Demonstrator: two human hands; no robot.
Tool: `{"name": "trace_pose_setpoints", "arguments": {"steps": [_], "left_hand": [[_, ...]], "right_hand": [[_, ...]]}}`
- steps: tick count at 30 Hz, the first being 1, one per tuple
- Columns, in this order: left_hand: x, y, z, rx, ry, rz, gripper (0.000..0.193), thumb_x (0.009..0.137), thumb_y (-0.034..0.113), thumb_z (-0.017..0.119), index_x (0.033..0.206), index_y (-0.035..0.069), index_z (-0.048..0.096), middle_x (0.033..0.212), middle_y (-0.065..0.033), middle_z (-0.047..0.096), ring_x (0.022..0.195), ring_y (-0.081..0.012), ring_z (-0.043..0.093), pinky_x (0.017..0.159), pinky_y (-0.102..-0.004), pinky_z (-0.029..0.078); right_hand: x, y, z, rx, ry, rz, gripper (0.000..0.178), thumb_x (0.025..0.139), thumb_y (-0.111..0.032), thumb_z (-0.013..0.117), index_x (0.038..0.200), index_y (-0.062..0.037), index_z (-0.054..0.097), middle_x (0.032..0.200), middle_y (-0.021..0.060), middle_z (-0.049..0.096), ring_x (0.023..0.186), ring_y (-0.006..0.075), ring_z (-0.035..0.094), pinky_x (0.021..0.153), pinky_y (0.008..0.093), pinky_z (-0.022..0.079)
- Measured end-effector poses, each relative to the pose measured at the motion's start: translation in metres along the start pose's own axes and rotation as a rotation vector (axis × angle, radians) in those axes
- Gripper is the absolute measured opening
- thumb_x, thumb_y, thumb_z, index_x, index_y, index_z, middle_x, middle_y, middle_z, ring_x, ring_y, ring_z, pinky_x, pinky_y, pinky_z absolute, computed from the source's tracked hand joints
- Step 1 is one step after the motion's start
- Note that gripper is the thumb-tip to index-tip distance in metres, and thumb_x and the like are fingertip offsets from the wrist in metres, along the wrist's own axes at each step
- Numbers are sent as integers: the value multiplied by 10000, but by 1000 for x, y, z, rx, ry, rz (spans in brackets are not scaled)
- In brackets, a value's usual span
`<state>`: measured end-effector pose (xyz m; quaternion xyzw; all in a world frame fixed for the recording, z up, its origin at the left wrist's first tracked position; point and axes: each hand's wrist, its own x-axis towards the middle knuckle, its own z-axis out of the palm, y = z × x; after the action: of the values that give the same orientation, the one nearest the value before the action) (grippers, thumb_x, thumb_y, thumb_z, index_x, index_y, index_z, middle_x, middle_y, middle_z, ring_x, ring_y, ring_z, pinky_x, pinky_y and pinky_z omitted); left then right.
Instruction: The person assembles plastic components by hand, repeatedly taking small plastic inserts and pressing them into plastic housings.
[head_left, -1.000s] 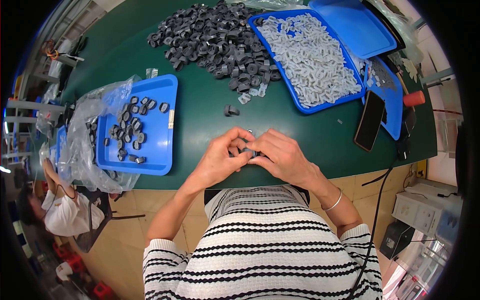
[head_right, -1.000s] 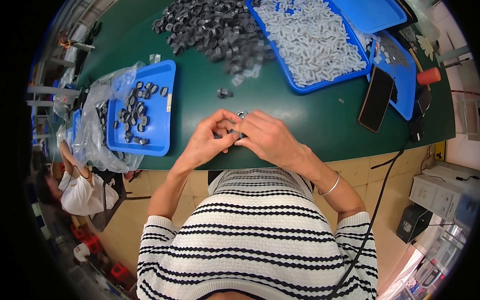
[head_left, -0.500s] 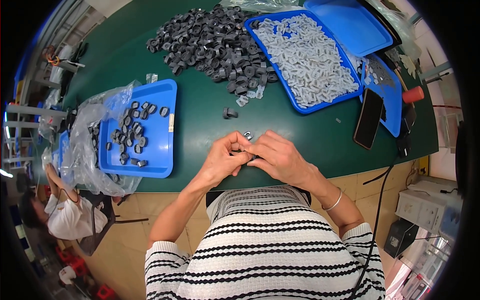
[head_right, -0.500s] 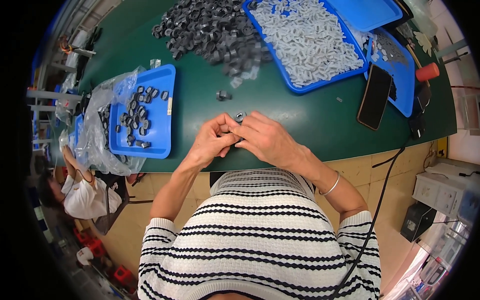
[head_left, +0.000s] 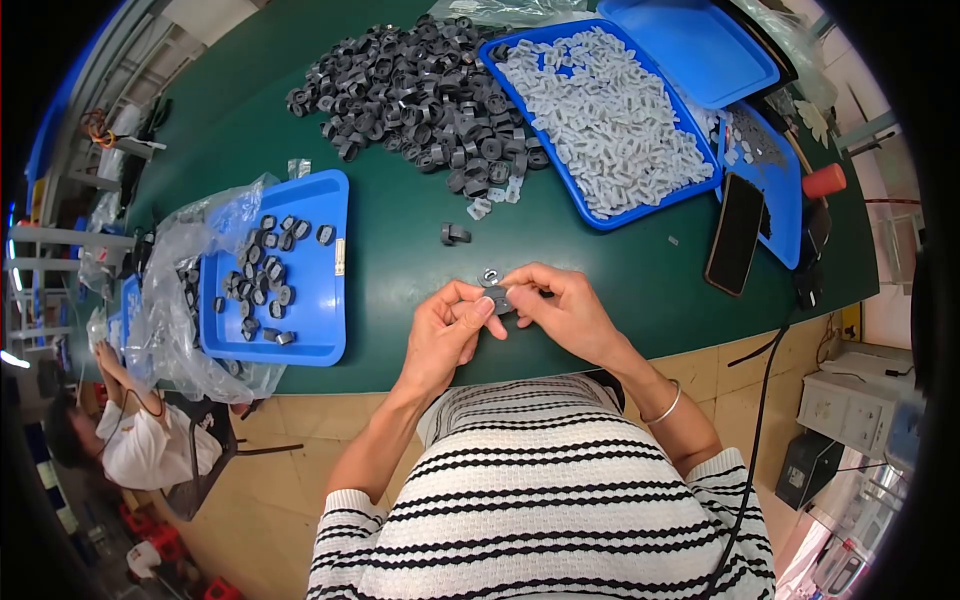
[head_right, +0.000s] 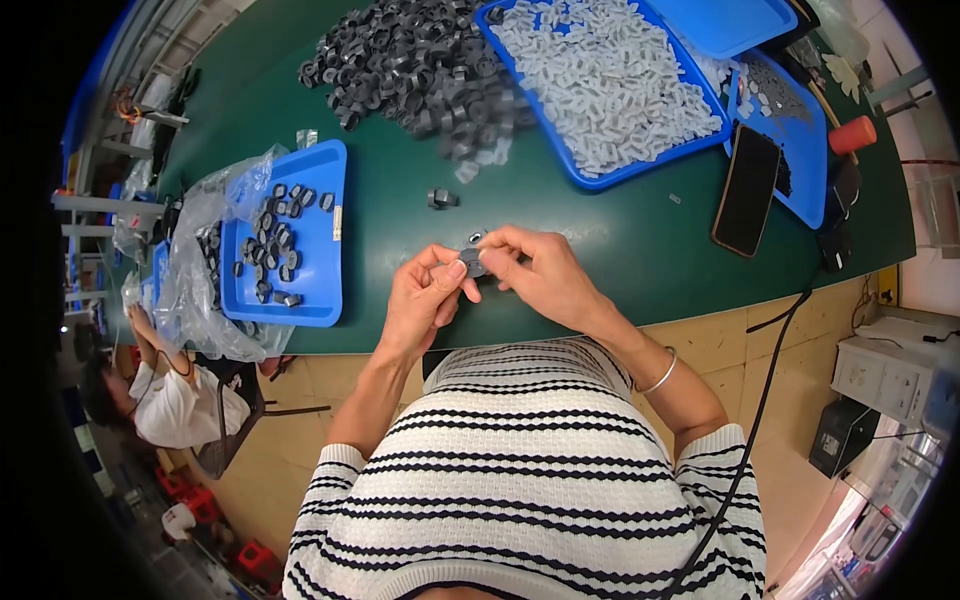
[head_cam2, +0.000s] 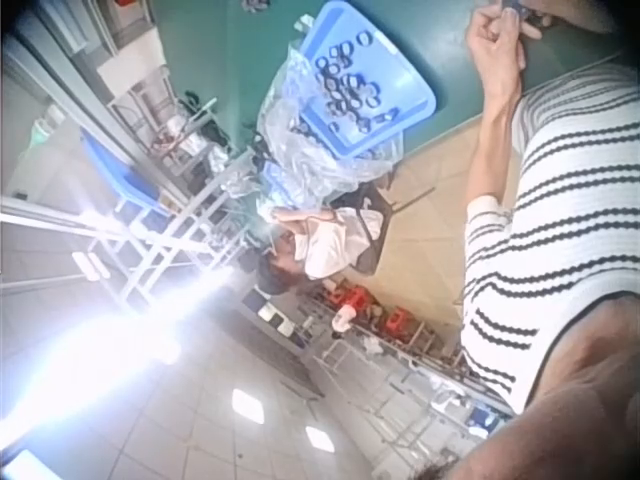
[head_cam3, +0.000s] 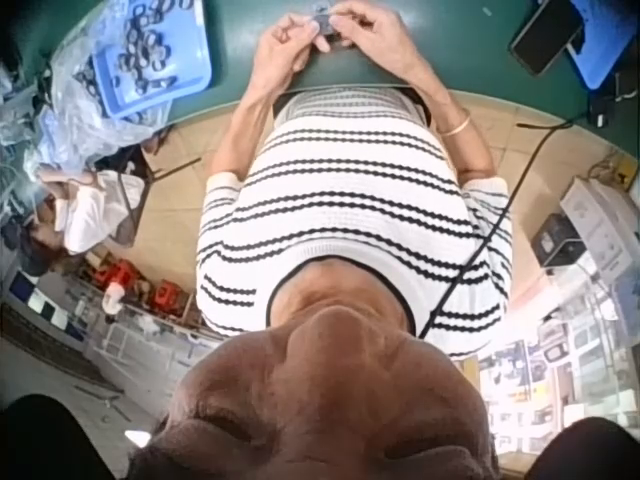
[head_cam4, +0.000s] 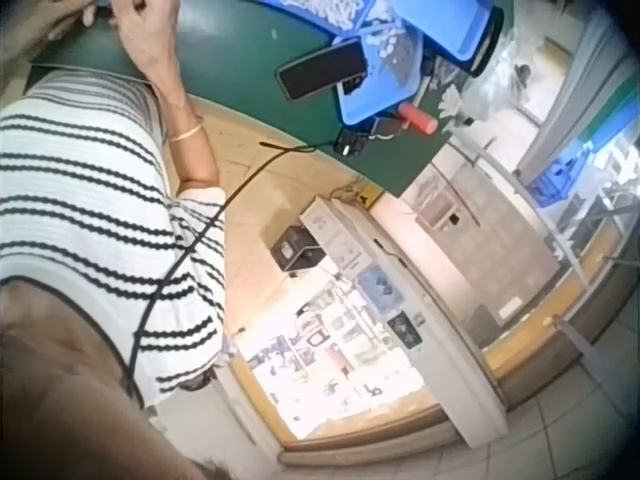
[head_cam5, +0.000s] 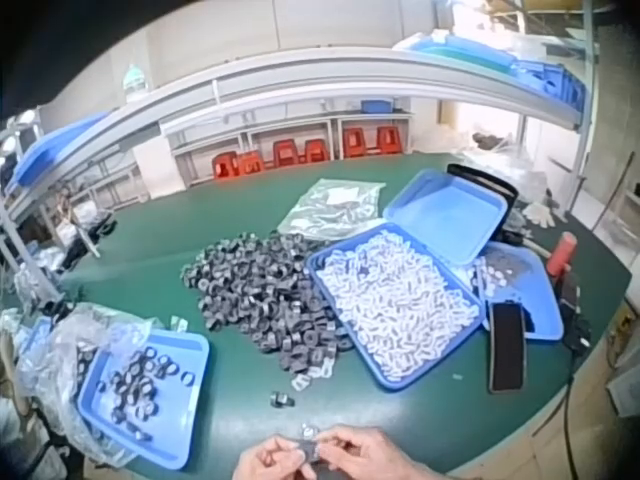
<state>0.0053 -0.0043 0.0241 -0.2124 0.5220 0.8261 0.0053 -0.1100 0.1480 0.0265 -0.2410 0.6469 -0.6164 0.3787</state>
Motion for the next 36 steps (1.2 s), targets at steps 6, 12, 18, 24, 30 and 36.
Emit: {"name": "trace_pose_setpoints", "arguments": {"steps": [6,12,18,24,30,36], "left_hand": [[-3,-4,7,151,75,66,157,945,176,619,973,33,562,727,-68,671,439,-18,398,392,-164,289],[-10,-13,12,211,134,99,173,924,184,651,965,36,573,717,-38,662,469,-8,416,405,-166,293],[-11,-19,-5,127,221,31,129,909,130,650,969,42,576,691,38,580,541,-6,431,434,-185,328],[-5,10,-15,-523,74,78,184,948,204,578,855,48,551,804,-67,586,590,-83,499,410,-185,315],[16,1,-19,289,219,208,203,915,182,645,802,19,606,707,-34,601,587,-114,544,448,-246,397],[22,-6,2,1250,237,495,344,849,211,710,1122,73,555,745,-128,666,607,-322,639,526,-408,480]], "right_hand": [[-1,1,5,-221,43,-104,178,843,-32,665,1002,44,644,795,42,641,719,73,603,620,213,540],[-4,11,15,-244,127,-173,142,793,-55,674,885,21,598,681,61,619,604,103,599,571,246,527],[-3,7,14,-276,107,-217,146,797,-58,671,910,15,616,711,62,617,639,100,597,578,251,501],[53,4,-30,-663,132,-426,180,851,-43,632,1026,-16,664,766,89,614,690,221,600,648,331,481],[91,12,-14,-965,242,-620,174,812,-60,679,984,-37,664,804,103,539,792,297,554,666,398,459],[95,17,-16,-965,290,-673,110,817,-40,671,922,-23,640,819,100,525,796,289,553,675,402,458]]}}
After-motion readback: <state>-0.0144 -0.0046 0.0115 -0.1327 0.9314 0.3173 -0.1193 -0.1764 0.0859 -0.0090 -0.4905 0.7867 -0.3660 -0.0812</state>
